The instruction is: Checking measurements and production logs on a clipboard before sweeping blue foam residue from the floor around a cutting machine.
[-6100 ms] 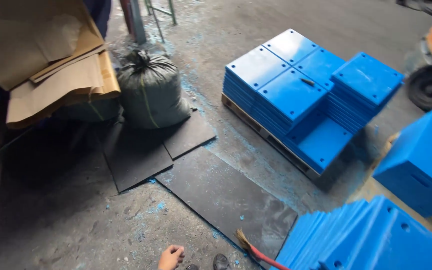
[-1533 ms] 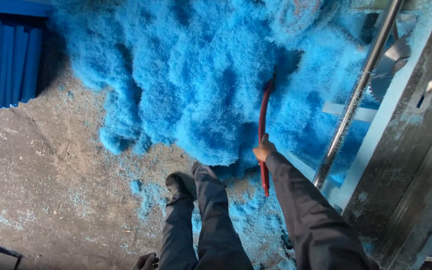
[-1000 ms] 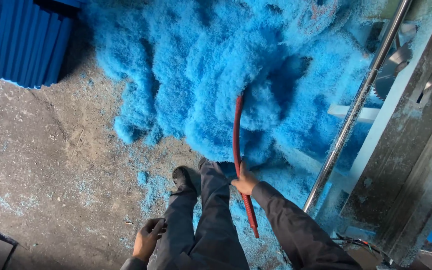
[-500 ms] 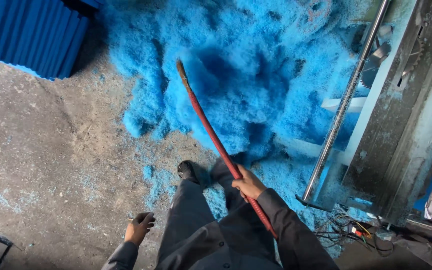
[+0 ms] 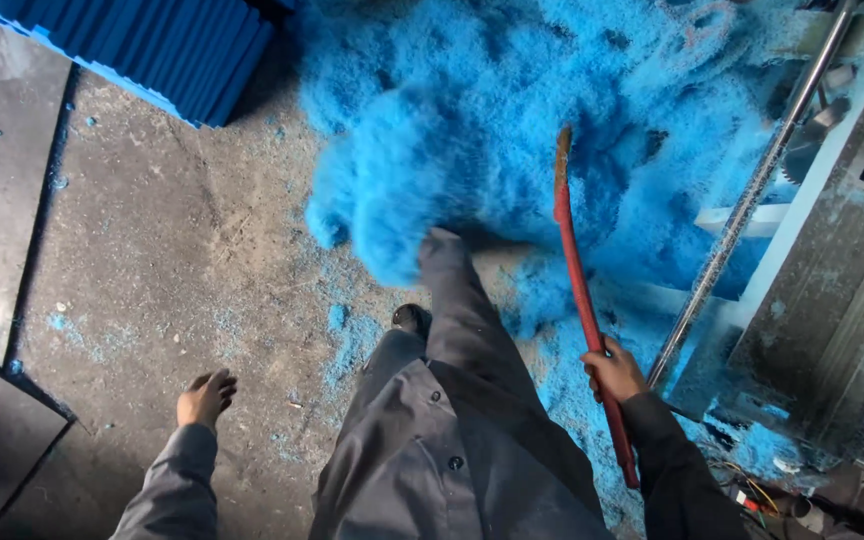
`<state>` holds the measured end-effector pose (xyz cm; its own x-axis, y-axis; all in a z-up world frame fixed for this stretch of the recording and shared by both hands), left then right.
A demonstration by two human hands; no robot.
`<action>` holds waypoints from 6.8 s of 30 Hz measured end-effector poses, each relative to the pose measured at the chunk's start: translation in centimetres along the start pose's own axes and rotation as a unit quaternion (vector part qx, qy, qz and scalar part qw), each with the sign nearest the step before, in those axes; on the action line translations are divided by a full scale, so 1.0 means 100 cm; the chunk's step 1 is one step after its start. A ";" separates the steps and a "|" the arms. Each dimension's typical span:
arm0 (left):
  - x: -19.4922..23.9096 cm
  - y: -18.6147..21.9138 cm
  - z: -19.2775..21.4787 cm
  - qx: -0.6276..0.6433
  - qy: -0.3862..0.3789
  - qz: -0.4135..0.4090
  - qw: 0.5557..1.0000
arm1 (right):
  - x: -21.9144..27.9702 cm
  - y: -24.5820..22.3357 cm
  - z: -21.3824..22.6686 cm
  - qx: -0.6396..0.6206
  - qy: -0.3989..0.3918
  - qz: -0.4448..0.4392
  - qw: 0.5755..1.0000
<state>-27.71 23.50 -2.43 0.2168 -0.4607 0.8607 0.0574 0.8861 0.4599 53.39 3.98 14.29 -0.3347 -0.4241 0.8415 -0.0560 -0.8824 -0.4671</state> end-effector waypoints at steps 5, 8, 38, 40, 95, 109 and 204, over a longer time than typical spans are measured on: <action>0.024 0.107 -0.207 -0.065 -0.131 -0.103 0.984 | 0.033 0.033 -0.004 -0.043 0.030 -0.031 0.998; 0.087 0.155 -0.320 -0.115 -0.207 -0.160 0.958 | 0.016 0.045 0.004 -0.041 0.042 -0.024 0.998; 0.136 -0.167 -0.560 -0.169 -0.214 0.258 0.927 | -0.421 -0.038 0.024 0.141 -0.048 -0.130 0.980; 0.138 -0.170 -0.556 -0.167 -0.210 0.280 0.922 | -0.406 -0.040 -0.003 0.131 -0.079 -0.111 0.982; 0.019 -0.123 -0.464 -0.203 -0.169 0.140 0.954 | -0.295 -0.130 -0.037 -0.086 -0.241 -0.104 0.961; 0.067 -0.104 -0.481 -0.156 -0.168 0.201 0.952 | -0.360 -0.015 -0.183 0.119 -0.189 -0.050 0.974; 0.121 0.718 -1.143 -0.597 -0.195 -0.698 0.343 | -0.274 -0.480 0.380 0.515 0.250 0.062 0.817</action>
<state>90.42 87.29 15.99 -0.9687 -0.2423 0.0544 0.2480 -0.9314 0.2666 100.97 50.28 23.93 -0.6343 -0.6146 0.4689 0.7437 -0.6508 0.1530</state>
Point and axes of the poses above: each hand's wrist, its own x-axis away from the middle knuckle, its own z-axis out of the back of the hand, y = z × x, the point moved 10 cm from there along -x, towards the middle knuckle, and after that the axes turned 5 degrees about -y, right-handed, at the moved point
